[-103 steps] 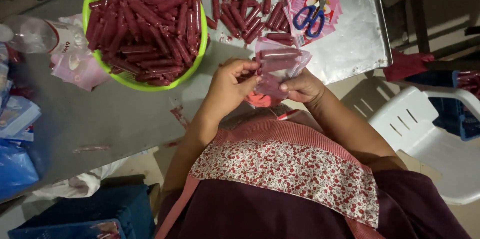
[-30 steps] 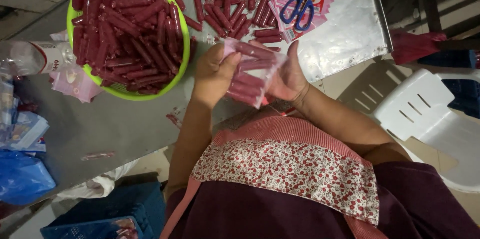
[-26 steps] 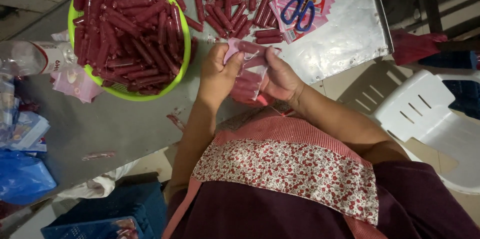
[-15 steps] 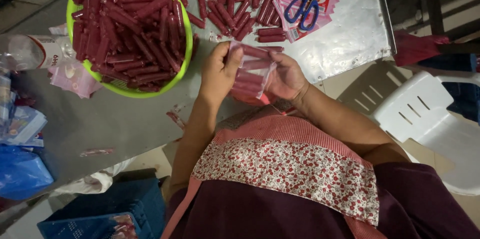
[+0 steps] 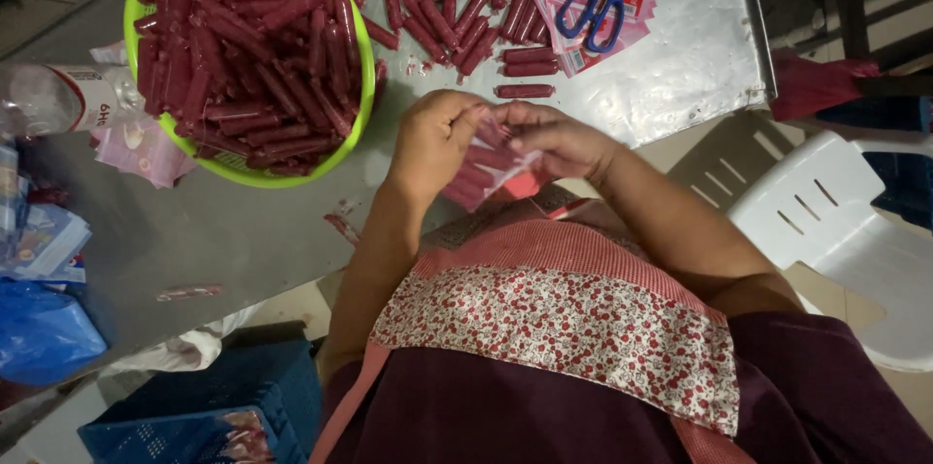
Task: The person picks up several red meat sticks from a pile on a metal table and places them into a clear plastic bag. After filling the bag, they set it aside and repeat the process with a new bag.
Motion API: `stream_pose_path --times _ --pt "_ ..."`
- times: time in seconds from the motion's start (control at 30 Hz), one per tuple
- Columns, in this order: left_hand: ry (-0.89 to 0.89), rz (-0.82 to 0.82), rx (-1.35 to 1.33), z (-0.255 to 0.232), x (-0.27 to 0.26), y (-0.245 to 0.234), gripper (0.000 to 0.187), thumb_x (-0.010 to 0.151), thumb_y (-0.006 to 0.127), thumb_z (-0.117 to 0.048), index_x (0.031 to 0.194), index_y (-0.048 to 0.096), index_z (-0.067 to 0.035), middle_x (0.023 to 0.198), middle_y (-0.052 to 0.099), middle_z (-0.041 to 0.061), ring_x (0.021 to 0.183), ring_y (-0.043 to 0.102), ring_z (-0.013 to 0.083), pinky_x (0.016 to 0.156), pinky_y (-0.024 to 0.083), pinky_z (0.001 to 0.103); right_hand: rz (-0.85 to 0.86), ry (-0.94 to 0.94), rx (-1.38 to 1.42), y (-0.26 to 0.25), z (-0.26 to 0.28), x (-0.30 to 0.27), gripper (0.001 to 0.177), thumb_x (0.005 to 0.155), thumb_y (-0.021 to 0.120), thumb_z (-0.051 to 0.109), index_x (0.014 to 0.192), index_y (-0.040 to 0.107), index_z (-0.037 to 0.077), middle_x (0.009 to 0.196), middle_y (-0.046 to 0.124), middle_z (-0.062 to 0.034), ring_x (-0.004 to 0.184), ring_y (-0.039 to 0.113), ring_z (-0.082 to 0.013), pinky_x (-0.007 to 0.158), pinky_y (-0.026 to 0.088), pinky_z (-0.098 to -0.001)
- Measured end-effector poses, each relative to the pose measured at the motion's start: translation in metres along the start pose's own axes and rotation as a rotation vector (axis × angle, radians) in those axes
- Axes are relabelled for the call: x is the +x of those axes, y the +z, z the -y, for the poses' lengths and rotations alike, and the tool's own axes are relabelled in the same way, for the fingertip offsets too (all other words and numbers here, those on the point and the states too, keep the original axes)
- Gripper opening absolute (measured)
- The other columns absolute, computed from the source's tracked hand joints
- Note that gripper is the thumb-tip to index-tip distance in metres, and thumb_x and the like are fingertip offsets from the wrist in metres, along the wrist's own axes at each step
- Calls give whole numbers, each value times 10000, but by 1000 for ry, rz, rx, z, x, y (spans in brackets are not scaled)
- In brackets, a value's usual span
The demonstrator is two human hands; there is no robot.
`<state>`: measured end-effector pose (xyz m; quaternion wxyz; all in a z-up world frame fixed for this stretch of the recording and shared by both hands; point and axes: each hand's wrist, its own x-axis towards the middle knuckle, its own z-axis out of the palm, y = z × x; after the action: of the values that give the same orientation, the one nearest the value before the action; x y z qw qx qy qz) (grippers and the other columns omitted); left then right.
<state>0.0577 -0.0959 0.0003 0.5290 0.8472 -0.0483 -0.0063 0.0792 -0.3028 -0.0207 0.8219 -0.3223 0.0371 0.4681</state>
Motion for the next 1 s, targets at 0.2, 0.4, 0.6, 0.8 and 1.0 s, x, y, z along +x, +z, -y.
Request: stream_pose_path --times 0.2,0.4,0.6,0.8,1.0 --pt "85 172 121 -27 13 -1 124 911 765 -164 995 771 -73 852 726 201 859 701 443 793 571 519 204 -18 -708 -11 8 9 136 918 775 123 959 751 -5 824 678 -10 800 607 -143 687 513 -301" --pt "-92 -89 -61 -7 2 -40 596 917 850 -229 1425 561 -112 1102 641 202 913 696 284 792 608 369 -71 -88 -120 32 20 1 140 893 792 77 1024 741 78 872 735 13 719 702 -85 600 595 -261" --pt "-374 35 -548 -13 -28 -13 868 817 897 -181 1533 425 -52 1308 664 250 1162 655 320 1005 547 479 -232 -167 21 -19 -14 19 208 876 785 13 1077 730 8 918 759 -131 806 760 -234 686 630 -373" --pt "-531 -153 -121 17 -15 21 576 710 887 -181 1216 615 -155 1002 738 118 921 737 310 746 577 407 -368 -198 15 -17 -20 31 178 837 840 26 965 716 24 842 726 -109 796 754 -250 702 631 -402" --pt "-492 -142 -282 -3 -17 14 660 765 796 -54 1361 515 -98 1084 712 192 976 709 296 867 560 407 -416 -208 18 -1 -17 14 247 892 830 231 992 679 63 936 734 -128 909 754 -283 803 626 -467"
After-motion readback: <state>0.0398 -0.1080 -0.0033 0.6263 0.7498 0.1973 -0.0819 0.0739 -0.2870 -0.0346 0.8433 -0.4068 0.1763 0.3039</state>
